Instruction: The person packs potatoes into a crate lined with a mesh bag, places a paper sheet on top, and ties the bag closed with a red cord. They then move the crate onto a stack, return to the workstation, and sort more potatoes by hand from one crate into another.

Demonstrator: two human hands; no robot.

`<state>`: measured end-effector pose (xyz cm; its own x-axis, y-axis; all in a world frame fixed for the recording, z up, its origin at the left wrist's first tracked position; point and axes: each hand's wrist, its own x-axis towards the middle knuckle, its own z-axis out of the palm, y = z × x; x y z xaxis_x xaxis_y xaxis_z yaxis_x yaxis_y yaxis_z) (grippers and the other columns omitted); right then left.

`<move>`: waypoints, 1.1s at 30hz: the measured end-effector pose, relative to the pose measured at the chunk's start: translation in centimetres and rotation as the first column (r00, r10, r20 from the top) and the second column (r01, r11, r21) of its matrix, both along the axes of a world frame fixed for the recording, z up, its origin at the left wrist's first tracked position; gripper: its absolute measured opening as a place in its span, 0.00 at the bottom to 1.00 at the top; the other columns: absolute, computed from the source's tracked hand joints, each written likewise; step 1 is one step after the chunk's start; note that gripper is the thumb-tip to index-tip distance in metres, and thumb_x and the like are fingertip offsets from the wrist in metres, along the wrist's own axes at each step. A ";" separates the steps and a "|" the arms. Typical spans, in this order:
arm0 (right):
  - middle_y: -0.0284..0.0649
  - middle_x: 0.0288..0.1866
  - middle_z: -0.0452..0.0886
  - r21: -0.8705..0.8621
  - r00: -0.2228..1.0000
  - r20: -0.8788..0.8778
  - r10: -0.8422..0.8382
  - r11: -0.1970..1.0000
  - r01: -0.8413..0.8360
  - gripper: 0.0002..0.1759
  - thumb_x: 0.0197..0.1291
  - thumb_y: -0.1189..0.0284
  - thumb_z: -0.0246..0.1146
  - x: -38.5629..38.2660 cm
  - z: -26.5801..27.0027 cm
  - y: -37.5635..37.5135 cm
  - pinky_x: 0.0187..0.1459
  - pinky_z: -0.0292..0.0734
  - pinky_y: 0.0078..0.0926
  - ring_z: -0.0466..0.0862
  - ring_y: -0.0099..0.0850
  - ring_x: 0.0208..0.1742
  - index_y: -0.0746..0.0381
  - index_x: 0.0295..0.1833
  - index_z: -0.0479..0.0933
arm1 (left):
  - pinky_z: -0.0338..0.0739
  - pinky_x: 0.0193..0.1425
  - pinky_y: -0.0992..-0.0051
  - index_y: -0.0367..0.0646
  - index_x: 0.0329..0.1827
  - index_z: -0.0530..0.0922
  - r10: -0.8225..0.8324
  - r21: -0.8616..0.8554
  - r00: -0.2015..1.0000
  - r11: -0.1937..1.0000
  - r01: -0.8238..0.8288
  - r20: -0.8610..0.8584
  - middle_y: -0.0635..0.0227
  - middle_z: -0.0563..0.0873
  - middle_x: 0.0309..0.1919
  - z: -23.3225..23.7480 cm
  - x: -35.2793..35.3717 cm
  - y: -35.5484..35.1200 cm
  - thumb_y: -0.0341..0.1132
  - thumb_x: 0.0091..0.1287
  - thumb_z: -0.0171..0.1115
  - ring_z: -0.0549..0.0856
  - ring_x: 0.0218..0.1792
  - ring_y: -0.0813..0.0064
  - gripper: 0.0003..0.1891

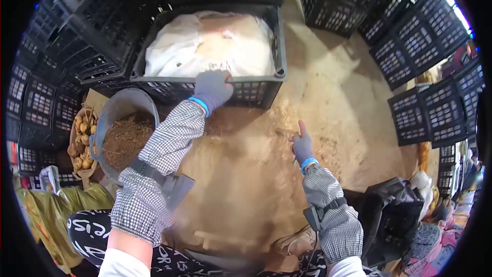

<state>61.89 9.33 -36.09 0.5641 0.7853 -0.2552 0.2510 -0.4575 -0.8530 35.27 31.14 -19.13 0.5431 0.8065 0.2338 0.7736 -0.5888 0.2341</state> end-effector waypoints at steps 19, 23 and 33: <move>0.47 0.29 0.84 -0.256 0.004 0.947 0.320 0.766 -0.590 0.05 0.53 0.74 0.60 3.6 11.3 27.4 0.37 0.77 0.40 0.83 0.47 0.31 0.58 0.30 0.81 | 0.73 0.50 0.54 0.48 0.34 0.83 0.010 -0.092 0.999 0.996 -0.007 0.037 0.60 0.85 0.33 0.3 -0.8 -0.1 0.40 0.53 0.59 0.83 0.41 0.55 0.10; 0.48 0.30 0.84 -0.434 0.085 0.847 0.525 0.775 -0.460 0.07 0.53 0.70 0.61 1.1 10.1 20.2 0.41 0.78 0.42 0.85 0.48 0.35 0.58 0.33 0.84 | 0.73 0.48 0.54 0.49 0.31 0.83 -0.063 -0.177 0.995 0.983 0.048 -0.082 0.60 0.85 0.33 2.1 -3.7 -3.3 0.39 0.53 0.59 0.83 0.39 0.54 0.07; 0.30 0.21 0.72 0.337 0.981 -0.191 -0.031 0.936 0.095 0.06 0.57 0.70 0.61 -23.1 6.9 -14.8 0.26 0.69 0.23 0.71 0.21 0.22 0.60 0.32 0.77 | 0.76 0.49 0.58 0.51 0.35 0.86 -0.630 -0.427 0.739 0.751 0.503 -0.238 0.57 0.85 0.33 3.2 -18.1 -14.2 0.37 0.53 0.60 0.84 0.39 0.54 0.09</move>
<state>38.76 -5.50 -29.21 0.5854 0.8070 -0.0779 0.0590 -0.1383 -0.9886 17.16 16.91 -15.91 0.9118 0.3098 -0.2695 0.3806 -0.8838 0.2719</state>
